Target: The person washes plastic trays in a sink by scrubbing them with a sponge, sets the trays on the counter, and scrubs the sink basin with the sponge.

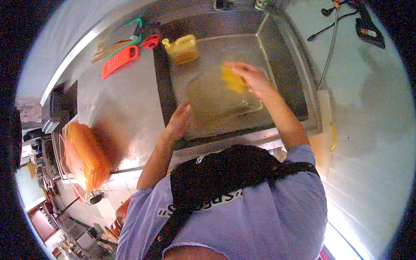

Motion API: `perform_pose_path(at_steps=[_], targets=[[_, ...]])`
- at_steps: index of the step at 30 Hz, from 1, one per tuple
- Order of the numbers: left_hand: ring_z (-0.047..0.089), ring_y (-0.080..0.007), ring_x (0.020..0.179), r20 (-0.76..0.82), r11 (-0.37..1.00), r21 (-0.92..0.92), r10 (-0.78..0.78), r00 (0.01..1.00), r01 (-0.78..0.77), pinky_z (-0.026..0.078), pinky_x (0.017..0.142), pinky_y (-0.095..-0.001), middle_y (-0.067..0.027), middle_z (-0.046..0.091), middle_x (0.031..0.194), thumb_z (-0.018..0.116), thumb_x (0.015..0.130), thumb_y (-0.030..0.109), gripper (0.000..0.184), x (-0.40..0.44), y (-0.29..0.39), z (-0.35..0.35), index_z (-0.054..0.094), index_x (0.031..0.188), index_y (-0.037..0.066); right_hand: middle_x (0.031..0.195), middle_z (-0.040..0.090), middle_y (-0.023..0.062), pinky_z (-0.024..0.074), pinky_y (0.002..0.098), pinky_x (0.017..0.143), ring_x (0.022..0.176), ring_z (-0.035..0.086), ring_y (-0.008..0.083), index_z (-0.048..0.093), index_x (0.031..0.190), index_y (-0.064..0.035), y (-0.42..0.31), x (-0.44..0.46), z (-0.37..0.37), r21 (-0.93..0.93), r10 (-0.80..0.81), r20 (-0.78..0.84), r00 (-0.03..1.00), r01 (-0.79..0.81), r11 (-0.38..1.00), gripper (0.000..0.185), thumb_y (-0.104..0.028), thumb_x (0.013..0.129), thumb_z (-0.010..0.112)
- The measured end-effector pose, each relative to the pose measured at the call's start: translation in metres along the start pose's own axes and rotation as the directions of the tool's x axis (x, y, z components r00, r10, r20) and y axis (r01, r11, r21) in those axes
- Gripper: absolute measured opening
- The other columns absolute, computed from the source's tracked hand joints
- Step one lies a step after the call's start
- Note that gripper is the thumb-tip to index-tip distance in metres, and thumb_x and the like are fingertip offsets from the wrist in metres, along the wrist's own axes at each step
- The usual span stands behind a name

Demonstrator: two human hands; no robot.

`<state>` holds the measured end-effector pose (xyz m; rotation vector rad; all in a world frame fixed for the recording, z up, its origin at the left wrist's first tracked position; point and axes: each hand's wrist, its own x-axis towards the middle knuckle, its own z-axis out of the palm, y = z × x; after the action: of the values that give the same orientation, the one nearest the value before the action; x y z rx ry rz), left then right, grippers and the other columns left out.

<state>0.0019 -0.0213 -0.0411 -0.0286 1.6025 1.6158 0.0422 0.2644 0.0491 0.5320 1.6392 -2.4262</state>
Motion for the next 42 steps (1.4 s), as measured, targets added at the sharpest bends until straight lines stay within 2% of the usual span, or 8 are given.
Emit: perform_pose_path(at_steps=[4, 11, 17, 20, 23, 28, 34, 42], targets=[[0.031, -0.0274, 0.123, 0.12, 0.996, 0.081, 0.024, 0.992, -0.034, 0.038, 0.088, -0.0536, -0.0093, 0.034, 0.133, 0.044, 0.086, 0.052, 0.065, -0.054, 0.076, 0.048, 0.022, 0.137, 0.019, 0.109, 0.058, 0.0088, 0.0456, 0.0297, 0.084, 0.094, 0.056, 0.0168, 0.05, 0.121, -0.0057, -0.005, -0.015, 0.065, -0.547, -0.212, 0.184, 0.96, 0.279, 0.789, 0.032, -0.017, 0.091, 0.047], [0.044, -0.0307, 0.111, 0.123, 0.798, -0.593, 0.22, 0.968, -0.106, 0.042, 0.086, -0.0517, -0.009, 0.042, 0.124, 0.046, 0.088, 0.045, 0.057, -0.05, 0.037, 0.025, 0.025, 0.134, 0.018, 0.099, 0.055, 0.0097, 0.0415, 0.0307, 0.083, 0.095, 0.052, 0.0205, 0.057, 0.108, -0.0038, 0.077, -0.018, 0.11, -0.576, -0.372, 0.485, 0.792, 0.609, 0.546, 0.025, -0.017, 0.088, 0.05], [0.045, -0.0308, 0.112, 0.075, 0.865, -0.482, 0.198, 0.977, -0.139, 0.043, 0.085, -0.0504, -0.0085, 0.037, 0.132, 0.045, 0.091, 0.029, 0.05, -0.072, 0.031, 0.001, 0.025, 0.136, 0.021, 0.095, 0.056, 0.01, 0.043, 0.0328, 0.08, 0.093, 0.053, 0.0245, 0.061, 0.101, -0.0063, 0.097, -0.007, 0.081, -0.66, -0.27, 0.413, 0.87, 0.49, 0.569, 0.022, -0.006, 0.08, 0.056], [0.047, -0.033, 0.112, -0.022, 0.94, -0.124, 0.317, 0.948, -0.317, 0.045, 0.084, -0.048, -0.01, 0.04, 0.132, 0.047, 0.09, 0.032, 0.051, -0.074, 0.034, -0.012, 0.028, 0.135, 0.015, 0.094, 0.058, 0.0061, 0.0432, 0.0283, 0.078, 0.091, 0.054, 0.0174, 0.06, 0.105, -0.0055, 0.123, 0.024, 0.035, -0.875, -0.396, 0.392, 0.83, 0.469, 0.118, 0.025, -0.004, 0.08, 0.055], [0.05, -0.0339, 0.108, -0.037, 0.937, -0.007, 0.35, 0.936, -0.35, 0.047, 0.083, -0.0473, -0.0109, 0.043, 0.129, 0.046, 0.091, 0.031, 0.047, -0.081, 0.048, -0.021, 0.032, 0.132, 0.013, 0.096, 0.061, 0.0072, 0.0444, 0.0301, 0.078, 0.089, 0.056, 0.0199, 0.059, 0.104, -0.0072, 0.137, 0.035, -0.014, -0.738, -0.153, -0.073, 0.986, 0.049, 0.673, 0.027, -0.004, 0.078, 0.053], [0.057, -0.0315, 0.097, -0.101, 0.911, -0.327, 0.232, 0.968, -0.252, 0.052, 0.069, -0.0379, -0.0127, 0.048, 0.122, 0.039, 0.093, 0.02, 0.036, -0.095, 0.06, -0.033, 0.039, 0.128, 0.011, 0.096, 0.061, 0.011, 0.0468, 0.0335, 0.073, 0.086, 0.059, 0.0269, 0.057, 0.105, -0.0119, 0.107, 0.02, 0.017, -0.74, -0.395, -0.233, 0.889, 0.102, 0.665, 0.03, -0.007, 0.076, 0.055], [0.055, -0.0348, 0.099, -0.126, 0.889, -0.362, 0.253, 0.959, -0.282, 0.05, 0.077, -0.0447, -0.0149, 0.048, 0.12, 0.046, 0.088, 0.018, 0.043, -0.098, 0.074, -0.06, 0.035, 0.129, 0.009, 0.106, 0.056, 0.0113, 0.046, 0.0301, 0.078, 0.093, 0.057, 0.0275, 0.055, 0.109, -0.0147, 0.035, -0.017, 0.108, -0.902, -0.536, -0.094, 0.839, 0.156, 0.402, 0.034, -0.004, 0.076, 0.053], [0.059, -0.0199, 0.091, -0.049, 0.971, -0.006, 0.237, 0.97, -0.237, 0.053, 0.063, -0.0317, -0.0116, 0.052, 0.117, 0.05, 0.085, 0.014, 0.043, -0.08, 0.062, -0.036, 0.038, 0.126, 0.009, 0.108, 0.054, 0.0109, 0.0395, 0.037, 0.092, 0.106, 0.05, 0.0277, 0.053, 0.112, -0.0114, 0.064, 0.01, 0.179, -0.696, -0.727, 0.547, 0.415, 0.708, -0.12, 0.038, -0.002, 0.076, 0.051]])
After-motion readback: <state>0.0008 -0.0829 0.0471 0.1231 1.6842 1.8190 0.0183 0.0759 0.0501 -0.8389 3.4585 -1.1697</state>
